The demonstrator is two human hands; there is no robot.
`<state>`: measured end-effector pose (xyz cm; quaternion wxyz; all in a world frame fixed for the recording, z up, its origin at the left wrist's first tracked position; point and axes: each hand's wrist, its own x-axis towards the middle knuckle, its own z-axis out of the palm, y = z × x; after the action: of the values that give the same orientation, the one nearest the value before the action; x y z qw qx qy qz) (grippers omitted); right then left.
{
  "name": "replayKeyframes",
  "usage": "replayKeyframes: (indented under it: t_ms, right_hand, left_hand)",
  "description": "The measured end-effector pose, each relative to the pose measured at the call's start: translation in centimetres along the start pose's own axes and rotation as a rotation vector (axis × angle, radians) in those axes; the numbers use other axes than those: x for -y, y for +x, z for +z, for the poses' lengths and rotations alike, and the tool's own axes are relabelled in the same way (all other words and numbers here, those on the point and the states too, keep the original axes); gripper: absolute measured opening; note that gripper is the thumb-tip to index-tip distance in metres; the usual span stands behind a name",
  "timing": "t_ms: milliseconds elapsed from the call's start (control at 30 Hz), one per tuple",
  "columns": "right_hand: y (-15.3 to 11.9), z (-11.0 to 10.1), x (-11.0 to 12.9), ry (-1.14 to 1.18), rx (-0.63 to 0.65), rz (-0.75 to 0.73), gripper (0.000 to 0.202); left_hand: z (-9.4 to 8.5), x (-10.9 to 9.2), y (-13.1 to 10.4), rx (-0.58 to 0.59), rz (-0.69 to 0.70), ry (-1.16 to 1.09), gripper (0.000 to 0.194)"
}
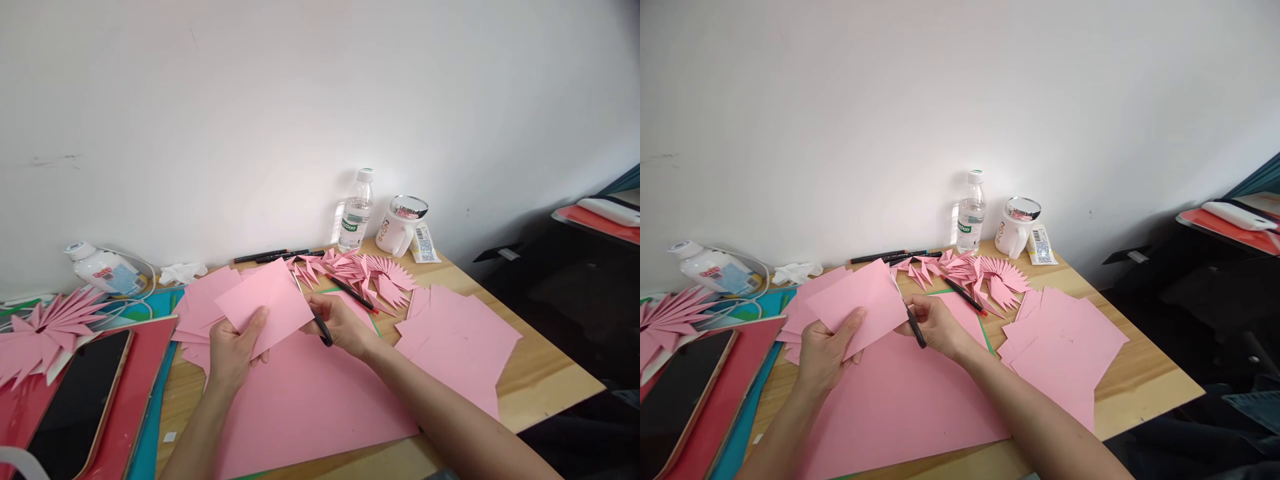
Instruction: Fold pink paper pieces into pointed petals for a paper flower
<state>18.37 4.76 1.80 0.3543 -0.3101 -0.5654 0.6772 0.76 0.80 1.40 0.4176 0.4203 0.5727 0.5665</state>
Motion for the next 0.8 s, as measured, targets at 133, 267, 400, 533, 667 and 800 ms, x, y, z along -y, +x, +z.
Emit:
replayKeyframes:
  t_ms: [133, 267, 400, 533, 667, 800]
  right_hand:
    - [-0.03, 0.00, 0.01, -0.004, -0.009, 0.007, 0.025]
    - [-0.10, 0.10, 0.11, -0.028, -0.033, 0.015, 0.021]
    - [-0.17, 0.25, 0.26, -0.041, -0.061, 0.025, 0.018]
    - [-0.20, 0.38, 0.46, -0.059, -0.080, 0.031, 0.017]
    - [-0.20, 0.31, 0.63, -0.013, -0.050, -0.025, 0.025]
    - [-0.25, 0.10, 0.50, 0.012, 0.022, -0.007, 0.030]
  left_hand:
    - [0.03, -0.03, -0.05, 0.005, -0.005, 0.000, 0.036]
    - [0.15, -0.28, -0.18, -0.003, -0.013, -0.016, 0.036]
    - [0.14, -0.22, -0.10, -0.002, -0.023, -0.034, 0.035]
    - [0.01, 0.05, -0.01, 0.000, -0.028, -0.046, 0.034]
    - [0.04, -0.02, 0.08, -0.024, -0.031, -0.066, 0.032]
    - [0.17, -0.45, 0.09, -0.024, -0.036, -0.090, 0.031]
